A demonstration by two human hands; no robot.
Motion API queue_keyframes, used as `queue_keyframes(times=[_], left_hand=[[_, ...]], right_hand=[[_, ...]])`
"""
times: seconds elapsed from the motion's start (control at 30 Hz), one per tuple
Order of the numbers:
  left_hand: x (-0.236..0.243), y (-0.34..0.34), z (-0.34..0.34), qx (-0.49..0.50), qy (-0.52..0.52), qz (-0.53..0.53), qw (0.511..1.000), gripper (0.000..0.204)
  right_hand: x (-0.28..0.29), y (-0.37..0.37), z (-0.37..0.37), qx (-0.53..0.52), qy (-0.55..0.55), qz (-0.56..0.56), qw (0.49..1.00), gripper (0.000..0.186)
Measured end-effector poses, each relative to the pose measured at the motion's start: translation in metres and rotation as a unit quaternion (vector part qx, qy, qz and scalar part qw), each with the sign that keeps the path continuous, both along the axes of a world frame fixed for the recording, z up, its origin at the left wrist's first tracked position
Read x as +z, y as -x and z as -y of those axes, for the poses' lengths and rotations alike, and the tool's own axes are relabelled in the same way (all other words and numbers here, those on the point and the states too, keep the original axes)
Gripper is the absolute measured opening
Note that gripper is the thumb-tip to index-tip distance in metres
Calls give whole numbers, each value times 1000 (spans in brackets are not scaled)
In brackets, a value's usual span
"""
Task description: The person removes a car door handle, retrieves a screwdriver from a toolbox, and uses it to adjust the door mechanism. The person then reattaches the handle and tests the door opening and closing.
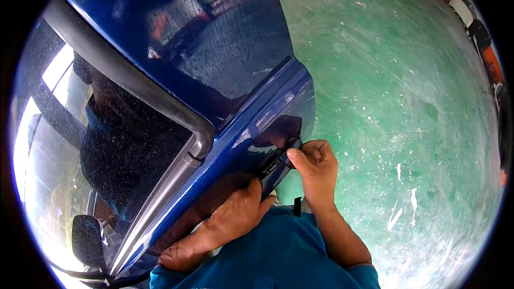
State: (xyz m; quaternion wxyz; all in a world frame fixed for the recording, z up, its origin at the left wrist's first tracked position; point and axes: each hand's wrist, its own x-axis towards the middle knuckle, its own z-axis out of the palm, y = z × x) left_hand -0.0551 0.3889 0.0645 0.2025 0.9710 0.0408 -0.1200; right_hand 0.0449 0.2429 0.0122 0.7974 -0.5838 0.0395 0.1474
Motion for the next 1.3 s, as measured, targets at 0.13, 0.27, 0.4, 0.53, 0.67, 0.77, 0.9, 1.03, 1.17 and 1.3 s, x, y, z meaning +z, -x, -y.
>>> queue_keyframes(times=[0.13,0.27,0.4,0.53,0.67,0.77,0.9,1.03,1.17,1.3], left_hand=[[-1,0,0,1,-2,7,1000,42],[-1,0,2,26,26,6,999,47],[-4,6,15,54,-39,107,992,49],[-2,7,23,111,-84,103,985,46],[-1,2,31,158,-90,103,978,45],[-6,4,26,137,-122,149,972,49],[-10,8,24,136,-146,150,968,56],[-8,-3,25,127,-162,228,952,52],[-20,5,35,226,-125,231,938,51],[-25,2,65,240,-94,358,897,35]], right_hand=[[-13,-1,8,33,-38,10,999,32],[-22,-15,24,50,85,152,983,49],[-20,-47,31,51,157,284,945,78],[-19,-70,27,190,79,284,937,78],[-28,-87,31,237,94,294,921,66],[-28,-91,27,247,91,302,916,59],[-28,-100,29,264,88,353,893,55],[-31,-114,30,292,79,387,871,48],[-30,-119,32,243,97,425,866,57],[-38,-126,39,250,40,386,887,45]])
